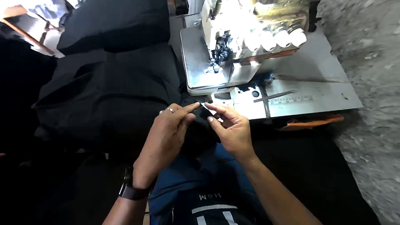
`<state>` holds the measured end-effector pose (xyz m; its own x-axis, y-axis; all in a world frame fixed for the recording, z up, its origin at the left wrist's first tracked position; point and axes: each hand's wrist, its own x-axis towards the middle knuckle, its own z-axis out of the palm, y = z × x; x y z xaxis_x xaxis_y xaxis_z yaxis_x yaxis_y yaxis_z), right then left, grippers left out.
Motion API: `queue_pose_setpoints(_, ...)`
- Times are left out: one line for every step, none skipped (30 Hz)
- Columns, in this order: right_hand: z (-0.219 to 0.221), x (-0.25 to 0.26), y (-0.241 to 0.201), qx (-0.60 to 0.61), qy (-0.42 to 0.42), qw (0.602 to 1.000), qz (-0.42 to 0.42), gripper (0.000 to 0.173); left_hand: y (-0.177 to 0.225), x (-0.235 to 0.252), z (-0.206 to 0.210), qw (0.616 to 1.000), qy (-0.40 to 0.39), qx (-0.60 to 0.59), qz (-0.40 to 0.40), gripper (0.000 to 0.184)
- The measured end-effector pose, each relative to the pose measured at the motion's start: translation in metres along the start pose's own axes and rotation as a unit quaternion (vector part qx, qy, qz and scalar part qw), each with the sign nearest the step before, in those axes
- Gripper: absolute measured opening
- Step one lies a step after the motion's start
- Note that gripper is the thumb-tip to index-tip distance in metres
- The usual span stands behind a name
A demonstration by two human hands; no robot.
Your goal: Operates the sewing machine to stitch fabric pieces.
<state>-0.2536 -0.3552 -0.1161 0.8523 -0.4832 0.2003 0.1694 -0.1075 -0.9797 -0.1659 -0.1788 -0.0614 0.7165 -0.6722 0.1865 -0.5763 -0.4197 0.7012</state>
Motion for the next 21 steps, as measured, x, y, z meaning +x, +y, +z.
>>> queue_pose_setpoints(0.003,-0.001,-0.002,0.003,0.012,1.0,-0.002,0.038,0.0,0.002,0.0,0.998,0.011,0.061,0.021,0.033)
queue_pose_setpoints(0.006,-0.002,-0.004,0.001,0.025,1.0,-0.004,0.041,-0.001,0.004,0.0,0.993,0.018,0.11,0.042,0.032)
queue_pose_setpoints(0.008,-0.002,-0.006,-0.005,0.036,0.999,-0.01,0.043,-0.002,0.007,-0.001,0.988,0.025,0.142,0.062,0.032)
queue_pose_setpoints(0.01,-0.003,-0.007,-0.012,0.044,0.999,-0.016,0.044,-0.002,0.009,-0.001,0.983,0.029,0.166,0.078,0.031)
queue_pose_setpoints(0.011,-0.003,-0.007,-0.02,0.047,0.998,-0.022,0.044,-0.002,0.011,-0.002,0.978,0.03,0.185,0.09,0.031)
queue_pose_setpoints(0.012,-0.004,-0.008,-0.027,0.047,0.998,-0.028,0.045,-0.002,0.013,-0.002,0.975,0.03,0.196,0.102,0.031)
queue_pose_setpoints(0.013,-0.005,-0.008,-0.036,0.047,0.998,-0.033,0.045,-0.003,0.015,-0.002,0.973,0.031,0.201,0.111,0.031)
queue_pose_setpoints(0.013,-0.005,-0.009,-0.042,0.047,0.997,-0.038,0.045,-0.003,0.017,-0.001,0.972,0.031,0.203,0.119,0.031)
queue_pose_setpoints(0.014,-0.005,-0.009,-0.045,0.047,0.997,-0.043,0.045,-0.003,0.019,0.0,0.971,0.029,0.203,0.125,0.03)
queue_pose_setpoints(0.015,-0.005,-0.009,-0.048,0.047,0.997,-0.049,0.046,-0.003,0.02,0.0,0.97,0.024,0.204,0.128,0.03)
queue_pose_setpoints(0.016,-0.005,-0.009,-0.05,0.047,0.996,-0.055,0.046,-0.003,0.021,0.001,0.969,0.019,0.207,0.13,0.03)
queue_pose_setpoints(0.016,-0.004,-0.009,-0.053,0.045,0.996,-0.059,0.046,-0.002,0.023,0.001,0.968,0.014,0.212,0.132,0.03)
queue_pose_setpoints(0.017,-0.004,-0.009,-0.056,0.043,0.996,-0.062,0.045,-0.002,0.024,0.002,0.967,0.009,0.215,0.135,0.03)
queue_pose_setpoints(0.017,-0.004,-0.009,-0.057,0.04,0.996,-0.063,0.044,-0.002,0.024,0.003,0.967,0.007,0.215,0.138,0.029)
queue_pose_setpoints(0.017,-0.003,-0.008,-0.055,0.037,0.996,-0.065,0.043,-0.001,0.025,0.004,0.966,0.006,0.215,0.141,0.029)
queue_pose_setpoints(0.016,-0.002,-0.008,-0.052,0.034,0.996,-0.066,0.042,-0.001,0.026,0.005,0.966,0.005,0.216,0.142,0.028)
queue_pose_setpoints(0.016,-0.002,-0.007,-0.05,0.032,0.996,-0.067,0.041,0.0,0.027,0.006,0.965,0.003,0.217,0.144,0.028)
queue_pose_setpoints(0.015,-0.001,-0.006,-0.048,0.032,0.996,-0.068,0.04,0.0,0.028,0.007,0.965,0.002,0.22,0.146,0.027)
queue_pose_setpoints(0.014,-0.002,-0.005,-0.046,0.031,0.996,-0.067,0.04,0.001,0.029,0.009,0.964,0.0,0.223,0.147,0.026)
queue_pose_setpoints(0.013,-0.002,-0.004,-0.045,0.03,0.996,-0.066,0.039,0.001,0.031,0.01,0.963,-0.002,0.226,0.146,0.025)
queue_pose_setpoints(0.011,-0.003,-0.003,-0.046,0.029,0.996,-0.064,0.04,0.001,0.032,0.012,0.964,-0.003,0.225,0.143,0.023)
